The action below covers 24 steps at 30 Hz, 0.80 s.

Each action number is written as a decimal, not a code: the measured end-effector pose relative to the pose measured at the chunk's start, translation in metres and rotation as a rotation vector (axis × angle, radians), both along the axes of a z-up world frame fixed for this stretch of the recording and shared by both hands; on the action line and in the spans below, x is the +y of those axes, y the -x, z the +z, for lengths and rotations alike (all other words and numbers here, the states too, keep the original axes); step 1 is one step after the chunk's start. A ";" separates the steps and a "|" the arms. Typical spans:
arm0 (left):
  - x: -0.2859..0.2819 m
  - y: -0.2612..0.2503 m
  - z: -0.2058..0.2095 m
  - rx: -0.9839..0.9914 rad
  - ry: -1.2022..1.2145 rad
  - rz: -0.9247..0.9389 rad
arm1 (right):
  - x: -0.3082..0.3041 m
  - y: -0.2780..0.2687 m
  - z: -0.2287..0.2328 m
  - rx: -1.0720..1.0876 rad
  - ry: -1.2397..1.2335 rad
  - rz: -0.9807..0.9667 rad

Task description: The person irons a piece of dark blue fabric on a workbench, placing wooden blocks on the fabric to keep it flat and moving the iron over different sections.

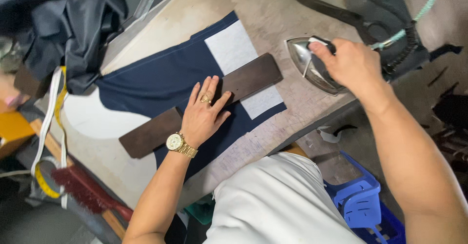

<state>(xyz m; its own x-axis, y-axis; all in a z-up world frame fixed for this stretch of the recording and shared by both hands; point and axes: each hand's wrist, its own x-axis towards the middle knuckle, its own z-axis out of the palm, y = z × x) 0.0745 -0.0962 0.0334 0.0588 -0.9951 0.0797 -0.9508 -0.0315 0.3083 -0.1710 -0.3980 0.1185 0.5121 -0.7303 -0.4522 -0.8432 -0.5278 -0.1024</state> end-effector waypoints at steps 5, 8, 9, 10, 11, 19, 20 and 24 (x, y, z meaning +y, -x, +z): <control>0.101 -0.047 0.033 0.101 -0.003 0.237 | -0.013 -0.007 -0.005 -0.056 -0.099 -0.095; 0.153 -0.063 0.012 0.032 -0.124 0.284 | -0.023 -0.005 -0.021 -0.106 -0.042 -0.062; 0.155 -0.063 0.009 0.028 -0.121 0.297 | -0.024 -0.008 -0.023 -0.111 -0.041 -0.049; 0.155 -0.062 0.005 0.011 -0.064 0.271 | -0.024 -0.010 -0.024 -0.138 -0.041 -0.044; 0.155 -0.062 0.001 -0.006 -0.007 0.244 | -0.026 -0.011 -0.025 -0.165 -0.041 -0.039; 0.085 -0.031 -0.010 0.041 0.096 0.179 | -0.033 -0.017 -0.032 -0.127 -0.004 -0.062; 0.080 -0.030 -0.013 0.041 0.069 0.182 | -0.034 -0.020 -0.035 -0.106 0.006 -0.067; 0.069 -0.016 -0.013 0.058 0.060 0.259 | -0.040 -0.013 -0.044 -0.115 0.005 -0.008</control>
<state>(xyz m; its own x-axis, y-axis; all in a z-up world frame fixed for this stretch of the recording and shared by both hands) 0.0901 -0.0268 0.0202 0.3170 -0.9399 0.1267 -0.8941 -0.2516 0.3706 -0.1583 -0.4385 0.0745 0.5547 -0.7366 -0.3869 -0.8300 -0.5223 -0.1956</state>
